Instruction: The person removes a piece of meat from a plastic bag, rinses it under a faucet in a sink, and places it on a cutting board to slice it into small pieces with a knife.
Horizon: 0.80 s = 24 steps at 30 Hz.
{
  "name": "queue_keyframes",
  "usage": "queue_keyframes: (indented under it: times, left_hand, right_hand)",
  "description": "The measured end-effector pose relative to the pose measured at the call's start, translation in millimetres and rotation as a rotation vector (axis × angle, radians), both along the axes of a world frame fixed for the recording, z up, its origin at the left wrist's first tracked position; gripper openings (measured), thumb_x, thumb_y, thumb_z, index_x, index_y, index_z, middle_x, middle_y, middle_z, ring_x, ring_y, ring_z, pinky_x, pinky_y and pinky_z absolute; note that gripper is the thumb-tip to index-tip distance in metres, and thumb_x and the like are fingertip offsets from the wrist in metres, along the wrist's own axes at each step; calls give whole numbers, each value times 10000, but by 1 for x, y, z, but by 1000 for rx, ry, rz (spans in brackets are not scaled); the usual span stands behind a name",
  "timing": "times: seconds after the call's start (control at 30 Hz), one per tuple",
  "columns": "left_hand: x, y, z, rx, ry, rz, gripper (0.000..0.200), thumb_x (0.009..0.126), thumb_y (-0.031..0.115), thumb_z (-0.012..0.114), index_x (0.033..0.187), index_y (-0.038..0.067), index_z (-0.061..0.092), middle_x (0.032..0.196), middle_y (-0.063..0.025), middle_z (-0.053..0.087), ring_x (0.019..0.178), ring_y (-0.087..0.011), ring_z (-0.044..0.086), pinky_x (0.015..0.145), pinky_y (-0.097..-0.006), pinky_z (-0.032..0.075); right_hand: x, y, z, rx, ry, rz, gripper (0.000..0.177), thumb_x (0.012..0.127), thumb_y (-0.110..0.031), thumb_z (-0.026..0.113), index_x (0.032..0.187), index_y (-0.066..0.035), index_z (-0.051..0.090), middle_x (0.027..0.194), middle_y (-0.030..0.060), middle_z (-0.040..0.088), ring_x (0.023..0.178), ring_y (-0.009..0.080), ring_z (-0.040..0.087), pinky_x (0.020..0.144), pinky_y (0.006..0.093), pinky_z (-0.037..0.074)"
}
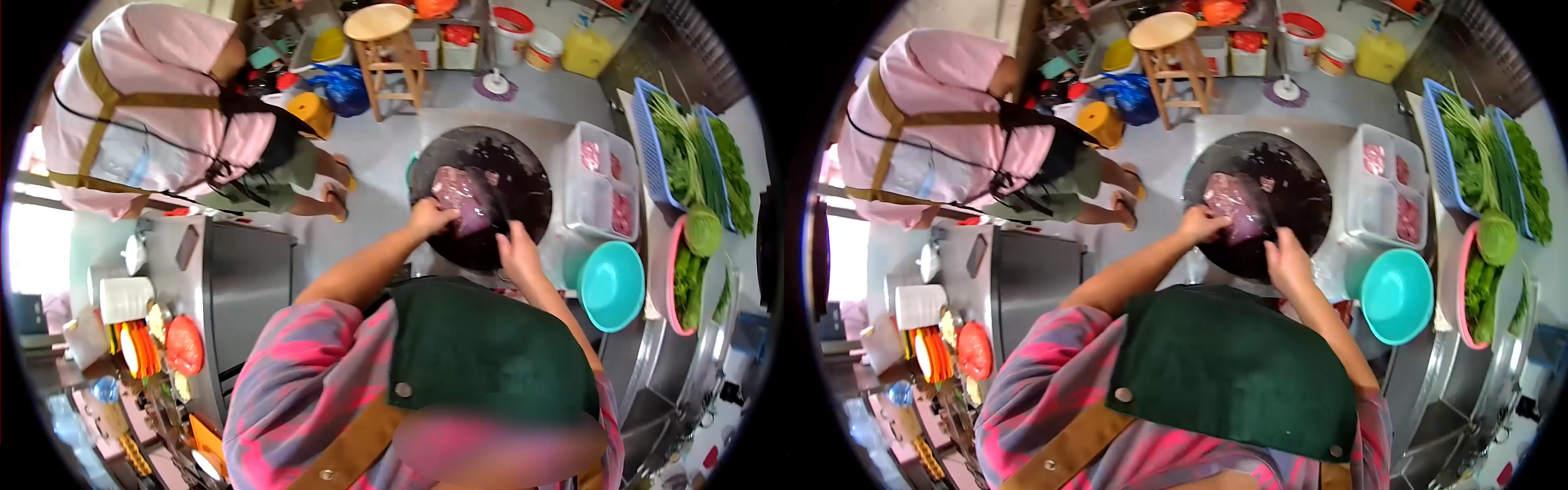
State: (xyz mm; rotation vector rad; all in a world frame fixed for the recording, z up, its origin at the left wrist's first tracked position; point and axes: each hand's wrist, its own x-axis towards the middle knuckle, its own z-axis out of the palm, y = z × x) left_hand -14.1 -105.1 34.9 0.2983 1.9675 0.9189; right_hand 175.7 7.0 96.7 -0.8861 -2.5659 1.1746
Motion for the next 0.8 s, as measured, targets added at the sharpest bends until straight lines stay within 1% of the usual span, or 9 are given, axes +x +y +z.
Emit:
queue_keyframes:
  times: [0.07,0.13,0.3,0.6,0.63,0.7,0.73,0.77,0.8]
  left_hand:
    - [-3,-7,-11,46,407,77,441,649,258,757,899,-8,510,857,-170,593,804,-268,606,717,-351,489]
    - [-6,-6,-10,260,736,103,474,655,263,761,933,14,470,877,-135,529,735,-202,562,659,-342,482]
    - [-14,5,-3,262,695,1,426,605,122,718,932,4,471,948,-178,485,866,-343,525,765,-372,447]
    - [-20,14,-24,246,644,20,326,588,113,707,809,16,488,861,-172,498,838,-317,533,733,-366,449]
    - [-19,16,-39,304,822,11,255,591,111,696,758,21,525,795,-161,536,765,-292,556,681,-369,461]
    - [-21,28,-60,423,586,6,143,591,114,684,646,31,581,622,-121,573,614,-263,577,601,-365,481]
    - [-16,25,-41,376,461,77,156,585,120,694,666,40,587,718,-141,583,721,-264,593,674,-367,481]
    - [-11,17,-9,341,464,122,193,578,141,715,698,52,594,822,-162,565,802,-285,574,730,-388,461]
    - [-9,17,-23,366,564,133,250,574,159,731,757,64,590,882,-174,528,838,-319,540,757,-407,441]
  right_hand:
    - [-15,-5,-6,196,0,95,235,838,-187,526,982,-11,465,954,221,558,859,408,553,727,460,447]
    - [-28,-11,3,232,-103,153,208,842,-181,514,957,-21,448,945,211,559,834,395,570,698,455,467]
    - [-48,-11,10,267,-269,247,183,854,-166,481,932,-10,426,925,238,554,799,397,586,674,455,483]
    - [-78,-16,8,238,-397,261,166,823,-93,402,949,12,432,947,262,564,849,397,591,728,458,481]
    - [-83,-15,4,238,-360,280,172,818,-93,384,945,11,437,952,265,569,865,397,588,745,462,475]
    - [-95,-12,19,207,-456,289,190,832,-148,359,925,-13,455,933,280,577,905,398,574,776,461,454]
    - [-101,-7,-1,224,-394,326,211,851,-174,346,914,-16,471,977,288,567,915,400,564,797,466,431]
    - [-112,-9,-4,-154,-379,85,284,873,-226,326,939,-12,500,1015,289,559,943,389,549,840,447,401]
    - [-120,-10,-4,5,-408,188,361,885,-281,307,984,-2,514,1030,284,558,984,371,530,879,421,376]
